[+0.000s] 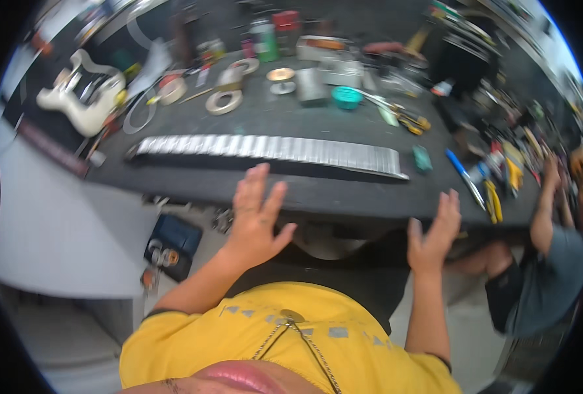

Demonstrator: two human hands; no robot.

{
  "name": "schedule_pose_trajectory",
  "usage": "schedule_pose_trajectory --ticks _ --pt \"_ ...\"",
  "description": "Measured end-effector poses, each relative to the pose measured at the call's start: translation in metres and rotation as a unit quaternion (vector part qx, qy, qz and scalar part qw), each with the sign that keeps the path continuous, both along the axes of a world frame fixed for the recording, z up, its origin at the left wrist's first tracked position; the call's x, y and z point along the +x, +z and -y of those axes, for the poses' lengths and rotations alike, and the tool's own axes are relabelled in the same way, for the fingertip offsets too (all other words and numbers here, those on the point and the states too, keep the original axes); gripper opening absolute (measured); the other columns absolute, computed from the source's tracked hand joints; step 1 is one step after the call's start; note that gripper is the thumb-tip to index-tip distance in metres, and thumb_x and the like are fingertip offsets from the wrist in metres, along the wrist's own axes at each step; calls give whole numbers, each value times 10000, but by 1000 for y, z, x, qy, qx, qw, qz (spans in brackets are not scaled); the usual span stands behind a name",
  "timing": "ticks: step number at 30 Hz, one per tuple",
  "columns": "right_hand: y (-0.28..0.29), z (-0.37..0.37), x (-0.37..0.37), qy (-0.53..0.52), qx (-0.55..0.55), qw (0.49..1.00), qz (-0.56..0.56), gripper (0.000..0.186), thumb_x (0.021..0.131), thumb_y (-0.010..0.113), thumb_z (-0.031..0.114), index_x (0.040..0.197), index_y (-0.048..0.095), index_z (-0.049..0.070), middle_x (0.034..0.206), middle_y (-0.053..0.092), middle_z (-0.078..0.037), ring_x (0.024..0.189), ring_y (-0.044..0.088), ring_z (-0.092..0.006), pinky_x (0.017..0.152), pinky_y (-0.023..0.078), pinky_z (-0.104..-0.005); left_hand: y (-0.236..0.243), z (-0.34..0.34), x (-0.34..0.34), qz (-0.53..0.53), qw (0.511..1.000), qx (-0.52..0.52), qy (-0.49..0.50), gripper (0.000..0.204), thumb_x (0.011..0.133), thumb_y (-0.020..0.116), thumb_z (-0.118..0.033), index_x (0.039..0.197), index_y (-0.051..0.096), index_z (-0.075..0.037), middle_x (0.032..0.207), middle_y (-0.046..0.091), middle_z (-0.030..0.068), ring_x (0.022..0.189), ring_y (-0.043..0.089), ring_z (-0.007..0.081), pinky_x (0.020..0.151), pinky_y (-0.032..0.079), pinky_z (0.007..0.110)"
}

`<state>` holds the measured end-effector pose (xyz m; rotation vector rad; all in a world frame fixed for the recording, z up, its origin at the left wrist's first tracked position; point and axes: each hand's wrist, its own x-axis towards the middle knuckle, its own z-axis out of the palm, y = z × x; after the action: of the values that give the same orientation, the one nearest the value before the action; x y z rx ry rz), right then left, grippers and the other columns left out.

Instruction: The person uses a handheld rotary tool to polish the frets on a guitar neck, then sets the tool aside and moves the neck on the workbench.

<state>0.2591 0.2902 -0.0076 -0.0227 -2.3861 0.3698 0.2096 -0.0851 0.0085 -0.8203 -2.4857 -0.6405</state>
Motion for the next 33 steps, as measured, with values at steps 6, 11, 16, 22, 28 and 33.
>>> schedule_pose_trajectory --ticks 6,11,16,22,28,33 --pt "-15 -9 14 -12 -40 997 62 711 926 684 361 1523 457 49 1622 390 -183 1523 287 -443 1235 149 -603 -46 -10 -6 -118 987 97 -59 1026 755 814 -153 1632 282 -127 1655 191 332 1524 226 525 1183 253 628" --pt "-11 -8 25 -17 -22 999 26 703 926 685 351 1512 463 32 1619 382 -210 1517 298 -452 1232 164 -604 -28 -25 -2 -2 997 -77 -11 889 752 800 -138 1534 387 -49 1617 352 231 1512 315 417 1200 226 598" --pt "5 6 36 28 -44 998 -32 750 900 704 337 1525 438 19 1622 370 -224 1520 295 -453 1229 177 -615 -20 -31 0 14 990 -135 -48 908 753 800 -138 1536 369 18 1622 347 240 1521 312 404 1215 222 592" --pt "-20 -16 29 -27 8 993 112 710 993 583 486 1531 454 42 1614 404 -192 1509 319 -454 1231 158 -626 -9 -42 -6 54 991 -72 -102 915 765 787 -150 1549 353 35 1624 351 254 1512 338 424 1237 208 580" --pt "27 -3 19 30 -84 976 -198 835 1021 425 637 1558 392 -2 1638 359 -213 1519 290 -474 1235 124 -611 0 -39 -4 51 974 -209 -70 970 743 807 -165 1563 328 32 1638 330 246 1544 280 397 1244 189 576" --pt "5 -23 3 -15 56 990 130 767 1029 464 576 1528 440 -5 1619 409 -181 1520 322 -415 1238 172 -585 -1 -44 1 46 980 -182 -62 991 732 820 -182 1564 326 34 1638 334 237 1543 290 384 1248 182 566"
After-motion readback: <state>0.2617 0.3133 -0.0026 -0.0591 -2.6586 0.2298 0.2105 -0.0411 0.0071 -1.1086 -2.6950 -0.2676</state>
